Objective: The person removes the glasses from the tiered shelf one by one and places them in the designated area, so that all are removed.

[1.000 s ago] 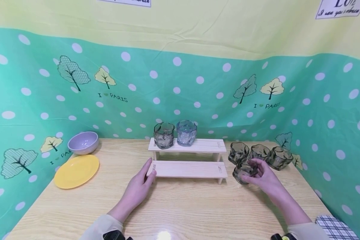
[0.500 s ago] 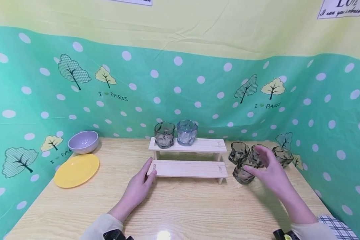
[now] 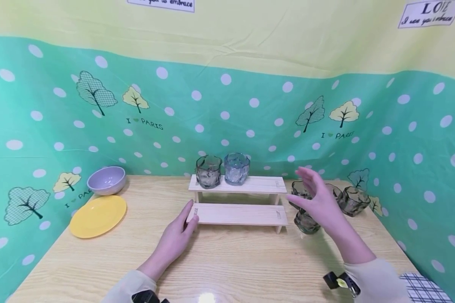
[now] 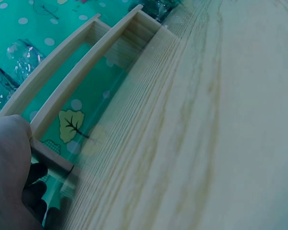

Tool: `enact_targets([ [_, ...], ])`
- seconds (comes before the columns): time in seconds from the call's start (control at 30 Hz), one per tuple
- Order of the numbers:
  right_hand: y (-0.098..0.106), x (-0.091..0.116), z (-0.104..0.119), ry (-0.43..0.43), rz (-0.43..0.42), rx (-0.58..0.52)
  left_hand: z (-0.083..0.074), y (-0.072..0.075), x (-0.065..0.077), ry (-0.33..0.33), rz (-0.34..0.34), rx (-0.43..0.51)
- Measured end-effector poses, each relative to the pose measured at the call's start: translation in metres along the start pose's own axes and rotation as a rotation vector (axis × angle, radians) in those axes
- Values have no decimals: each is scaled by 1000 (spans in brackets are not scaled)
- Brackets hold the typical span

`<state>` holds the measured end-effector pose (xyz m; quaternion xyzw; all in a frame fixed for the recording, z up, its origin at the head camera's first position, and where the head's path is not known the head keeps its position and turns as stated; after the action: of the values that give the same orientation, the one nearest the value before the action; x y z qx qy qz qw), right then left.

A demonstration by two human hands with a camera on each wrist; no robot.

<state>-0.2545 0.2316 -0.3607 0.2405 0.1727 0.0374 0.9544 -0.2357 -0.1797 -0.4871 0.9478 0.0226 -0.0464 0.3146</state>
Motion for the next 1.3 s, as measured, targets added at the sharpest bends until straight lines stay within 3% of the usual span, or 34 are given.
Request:
enact_targets([
  [0.63,-75,-44,31,34,58,-206,1,-1,0,-11,1,13],
  [0.87,-95,-56,29,34,43,-196,3,-2,-1,-19,-6,13],
  [1.1,-105,-67,27,-8,-3,-130,4,-3,-1,-5,3,19],
  [1.3,-112,-80,26,3,7,-140,3,-3,0,-12,3,12],
])
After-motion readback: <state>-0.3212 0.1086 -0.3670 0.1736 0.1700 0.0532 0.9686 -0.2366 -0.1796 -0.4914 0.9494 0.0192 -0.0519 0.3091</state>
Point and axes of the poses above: each hand's wrist, its own x-axis away from the middle knuckle, its own y-axis out of the back of the hand, z = x × y, the point moved 3 cm from there along -x, towards the middle knuckle, and after that the axes turned 6 degrees about y, right-handed, at the moved point
